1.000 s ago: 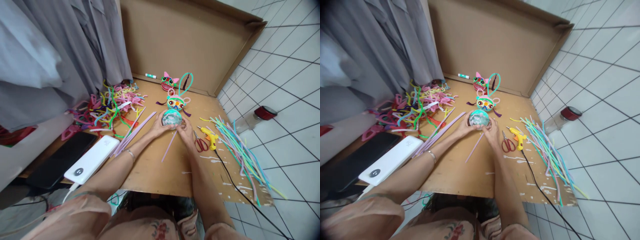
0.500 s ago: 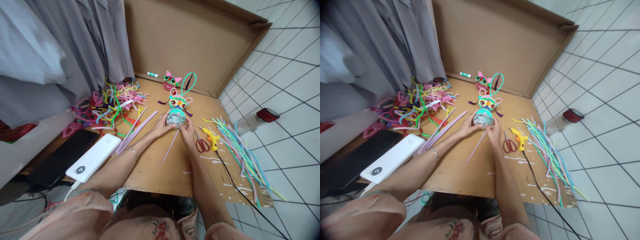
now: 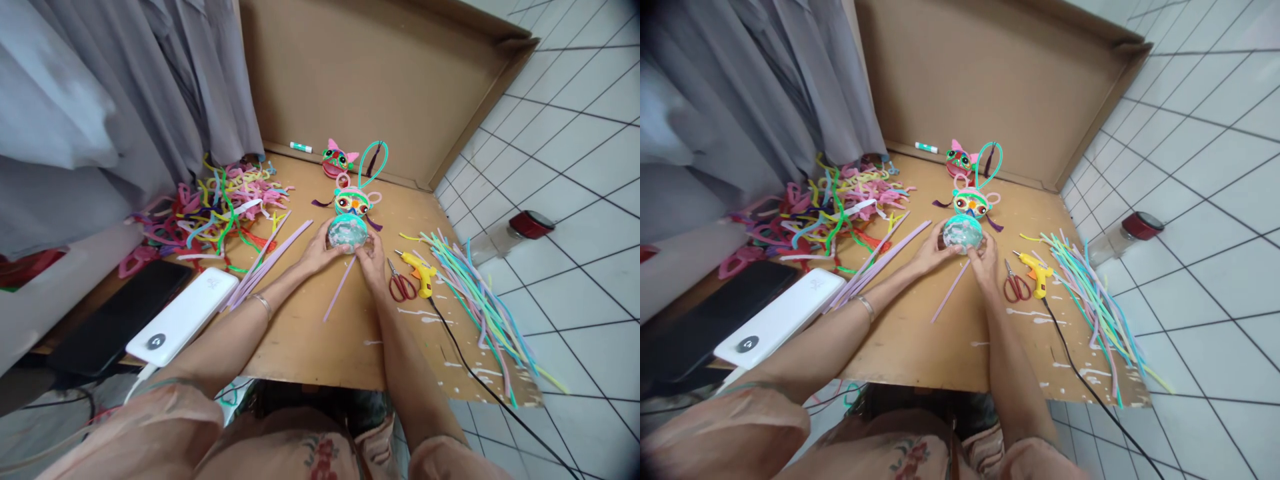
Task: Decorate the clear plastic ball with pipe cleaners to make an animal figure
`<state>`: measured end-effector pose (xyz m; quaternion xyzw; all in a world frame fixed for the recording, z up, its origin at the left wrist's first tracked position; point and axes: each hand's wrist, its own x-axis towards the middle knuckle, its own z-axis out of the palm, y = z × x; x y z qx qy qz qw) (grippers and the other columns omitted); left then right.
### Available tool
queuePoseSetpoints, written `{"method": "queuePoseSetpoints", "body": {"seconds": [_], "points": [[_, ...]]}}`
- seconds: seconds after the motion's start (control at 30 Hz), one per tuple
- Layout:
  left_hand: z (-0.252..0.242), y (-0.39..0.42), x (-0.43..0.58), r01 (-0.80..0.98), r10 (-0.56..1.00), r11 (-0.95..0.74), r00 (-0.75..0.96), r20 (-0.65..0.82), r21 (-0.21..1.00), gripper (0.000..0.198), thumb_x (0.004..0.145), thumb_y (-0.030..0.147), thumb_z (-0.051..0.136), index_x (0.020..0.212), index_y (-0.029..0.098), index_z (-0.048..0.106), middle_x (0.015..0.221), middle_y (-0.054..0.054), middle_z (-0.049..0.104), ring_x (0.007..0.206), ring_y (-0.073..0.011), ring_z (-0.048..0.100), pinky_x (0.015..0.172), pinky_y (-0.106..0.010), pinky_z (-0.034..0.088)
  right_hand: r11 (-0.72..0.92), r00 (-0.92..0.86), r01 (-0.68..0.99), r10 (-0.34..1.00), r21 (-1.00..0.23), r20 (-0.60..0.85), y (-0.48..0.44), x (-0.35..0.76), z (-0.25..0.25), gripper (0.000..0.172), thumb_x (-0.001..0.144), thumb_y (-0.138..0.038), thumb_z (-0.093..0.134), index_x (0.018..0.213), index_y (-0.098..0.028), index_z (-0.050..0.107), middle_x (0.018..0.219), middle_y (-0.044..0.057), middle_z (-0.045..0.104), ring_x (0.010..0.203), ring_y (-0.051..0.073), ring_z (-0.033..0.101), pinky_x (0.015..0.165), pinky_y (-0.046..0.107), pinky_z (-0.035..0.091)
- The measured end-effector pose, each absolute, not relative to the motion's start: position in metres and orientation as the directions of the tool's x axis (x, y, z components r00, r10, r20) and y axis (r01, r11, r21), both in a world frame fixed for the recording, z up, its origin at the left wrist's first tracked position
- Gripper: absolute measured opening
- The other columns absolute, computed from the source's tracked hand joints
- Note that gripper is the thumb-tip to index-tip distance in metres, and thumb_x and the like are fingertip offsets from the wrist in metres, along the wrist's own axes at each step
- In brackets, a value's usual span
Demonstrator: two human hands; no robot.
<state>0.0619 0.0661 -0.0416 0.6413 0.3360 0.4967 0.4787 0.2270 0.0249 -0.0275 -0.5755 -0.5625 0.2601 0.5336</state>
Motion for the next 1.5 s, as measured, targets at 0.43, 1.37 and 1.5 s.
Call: {"method": "queuePoseSetpoints", "body": {"seconds": [0.43, 1.37, 1.5], "points": [[-0.04, 0.068, 0.06, -0.042, 0.934, -0.251, 0.253, 0.254, 0.967, 0.098, 0.065, 0.054, 0.081, 0.145, 0.02, 0.037, 0.138, -0.018, 0.055, 0.119, -0.0296, 0.061, 0.103, -0.049, 0.05, 0.156, 0.243, 0.165, 0.951, -0.974, 0.193, 0.027, 0.224, -0.026, 0.066, 0.068, -0.045, 0.067, 0.127, -0.021, 0.052, 0.116, 0.01, 0.065, 0.081, 0.019, 0.066, 0.073, 0.033, 0.054], [-0.052, 0.076, 0.057, 0.001, 0.933, -0.287, 0.228, 0.279, 0.958, 0.1, 0.066, 0.056, 0.08, 0.148, 0.022, 0.034, 0.142, -0.017, 0.052, 0.121, -0.0305, 0.059, 0.105, -0.052, 0.048, 0.158, 0.26, 0.237, 0.94, -0.959, 0.22, 0.029, 0.225, -0.03, 0.073, 0.07, -0.05, 0.067, 0.135, -0.021, 0.051, 0.132, 0.014, 0.058, 0.08, 0.016, 0.065, 0.074, 0.032, 0.054], [-0.05, 0.074, 0.058, 0.012, 0.938, -0.277, 0.22, 0.268, 0.961, 0.102, 0.066, 0.055, 0.08, 0.149, 0.021, 0.034, 0.144, -0.018, 0.05, 0.124, -0.0312, 0.057, 0.106, -0.051, 0.048, 0.153, 0.266, 0.233, 0.94, -0.96, 0.214, 0.027, 0.224, -0.028, 0.07, 0.07, -0.045, 0.068, 0.133, -0.021, 0.051, 0.13, 0.014, 0.06, 0.077, 0.016, 0.065, 0.072, 0.032, 0.054]]}}
